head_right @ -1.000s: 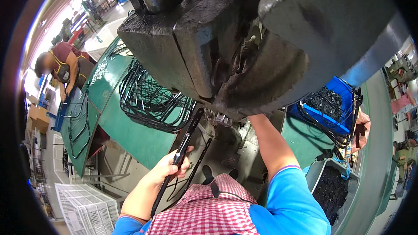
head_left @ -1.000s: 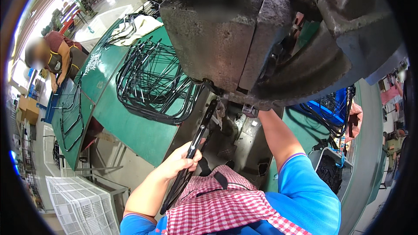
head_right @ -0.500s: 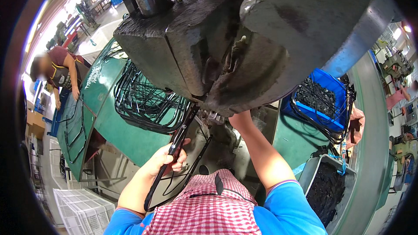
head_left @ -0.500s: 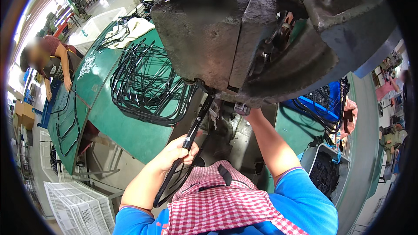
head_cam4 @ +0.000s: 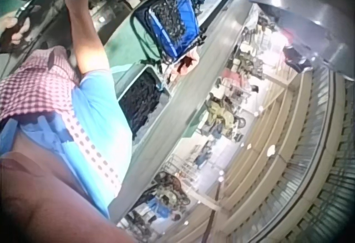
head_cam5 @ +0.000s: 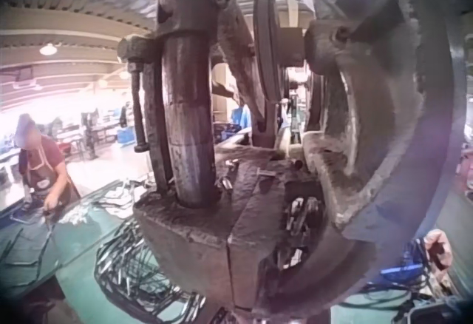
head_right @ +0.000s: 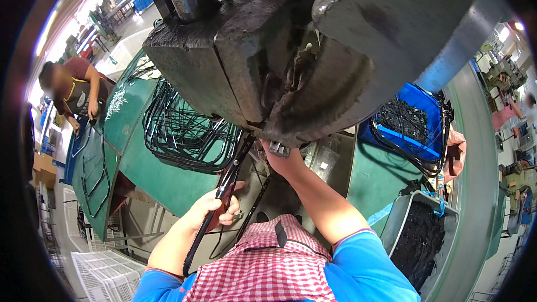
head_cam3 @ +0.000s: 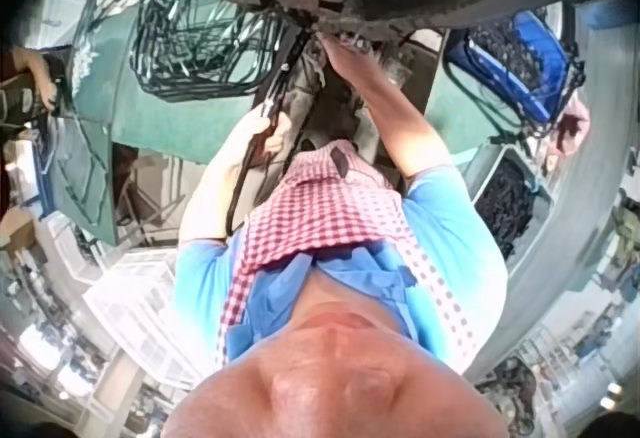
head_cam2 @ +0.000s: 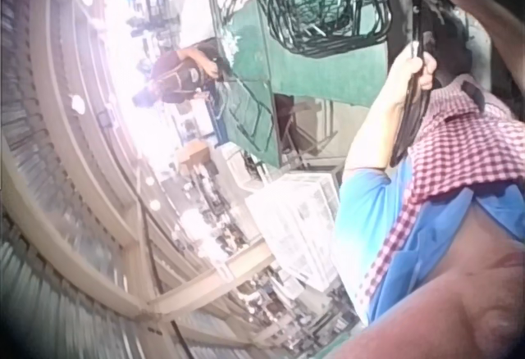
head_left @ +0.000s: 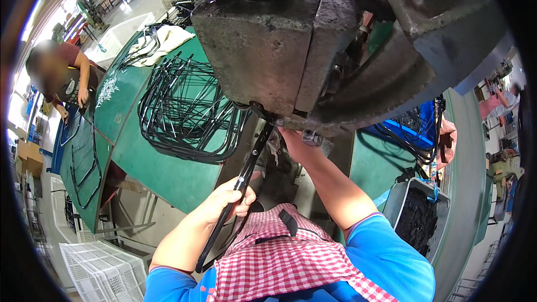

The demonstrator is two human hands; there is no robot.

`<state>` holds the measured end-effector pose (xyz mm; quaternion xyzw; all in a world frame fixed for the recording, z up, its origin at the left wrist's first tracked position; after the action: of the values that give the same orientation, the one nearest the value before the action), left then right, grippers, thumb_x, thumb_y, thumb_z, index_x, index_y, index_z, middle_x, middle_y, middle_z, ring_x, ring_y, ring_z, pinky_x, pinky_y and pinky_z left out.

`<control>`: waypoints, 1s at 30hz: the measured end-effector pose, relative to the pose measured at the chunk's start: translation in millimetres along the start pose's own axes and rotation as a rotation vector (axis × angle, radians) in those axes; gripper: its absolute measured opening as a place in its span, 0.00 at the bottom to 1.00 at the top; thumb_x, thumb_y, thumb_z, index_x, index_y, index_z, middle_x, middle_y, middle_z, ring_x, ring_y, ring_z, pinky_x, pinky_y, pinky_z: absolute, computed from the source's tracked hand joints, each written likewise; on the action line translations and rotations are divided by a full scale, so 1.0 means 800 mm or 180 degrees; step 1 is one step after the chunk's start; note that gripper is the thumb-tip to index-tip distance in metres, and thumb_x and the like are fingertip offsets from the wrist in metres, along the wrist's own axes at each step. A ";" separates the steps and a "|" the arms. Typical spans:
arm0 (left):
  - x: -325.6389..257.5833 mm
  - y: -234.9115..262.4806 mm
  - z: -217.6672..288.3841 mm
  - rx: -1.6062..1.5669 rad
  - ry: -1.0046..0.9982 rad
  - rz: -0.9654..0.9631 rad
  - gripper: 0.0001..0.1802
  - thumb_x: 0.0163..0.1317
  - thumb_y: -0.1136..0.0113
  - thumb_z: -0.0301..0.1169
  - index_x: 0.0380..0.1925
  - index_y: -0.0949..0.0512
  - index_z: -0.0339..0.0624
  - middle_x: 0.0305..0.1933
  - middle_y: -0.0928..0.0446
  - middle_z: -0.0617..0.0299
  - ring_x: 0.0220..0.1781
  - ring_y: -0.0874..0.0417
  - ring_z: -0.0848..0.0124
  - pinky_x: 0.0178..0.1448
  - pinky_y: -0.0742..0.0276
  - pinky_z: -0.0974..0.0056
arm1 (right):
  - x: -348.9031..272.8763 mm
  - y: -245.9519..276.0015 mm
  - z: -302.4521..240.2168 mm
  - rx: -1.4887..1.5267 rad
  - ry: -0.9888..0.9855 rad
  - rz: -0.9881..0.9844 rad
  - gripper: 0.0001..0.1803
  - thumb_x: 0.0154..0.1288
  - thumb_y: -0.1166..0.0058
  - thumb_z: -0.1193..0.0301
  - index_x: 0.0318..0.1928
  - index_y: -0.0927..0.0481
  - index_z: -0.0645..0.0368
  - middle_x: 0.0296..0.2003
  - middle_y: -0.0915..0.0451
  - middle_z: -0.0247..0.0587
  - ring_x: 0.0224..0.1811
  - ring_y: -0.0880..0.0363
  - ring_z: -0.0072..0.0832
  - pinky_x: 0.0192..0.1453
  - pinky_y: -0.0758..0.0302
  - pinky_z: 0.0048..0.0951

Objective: The person assembles black wire bicycle baskets by inserting small black plastic fasteners into the wire frame using a press machine. The person repeatedly picks up a basket frame, places it under the press, inserts fasteners, and then moves the completed basket aside.

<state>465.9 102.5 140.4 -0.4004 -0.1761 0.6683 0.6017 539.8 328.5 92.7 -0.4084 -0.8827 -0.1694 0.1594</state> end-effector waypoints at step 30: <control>0.042 0.068 -0.060 -0.0614 -0.0048 -0.0405 0.26 0.49 0.36 0.44 0.42 0.31 0.40 0.33 0.31 0.59 0.34 0.32 0.72 0.38 0.36 0.68 | 0.011 -0.106 -0.123 -0.2371 0.0008 -0.2784 0.07 0.59 0.56 0.71 0.36 0.31 0.60 0.19 0.23 0.45 0.24 0.20 0.43 0.25 0.28 0.43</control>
<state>467.3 110.8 61.2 -0.4394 -0.2693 0.6117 0.6002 482.9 240.7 169.6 -0.0336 -0.8500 -0.5196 -0.0791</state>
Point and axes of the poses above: each hand's wrist, its own x-axis towards the middle knuckle, its own y-axis out of the back of the hand, z = x × y, the point moved 2 cm from there along x, towards the middle knuckle
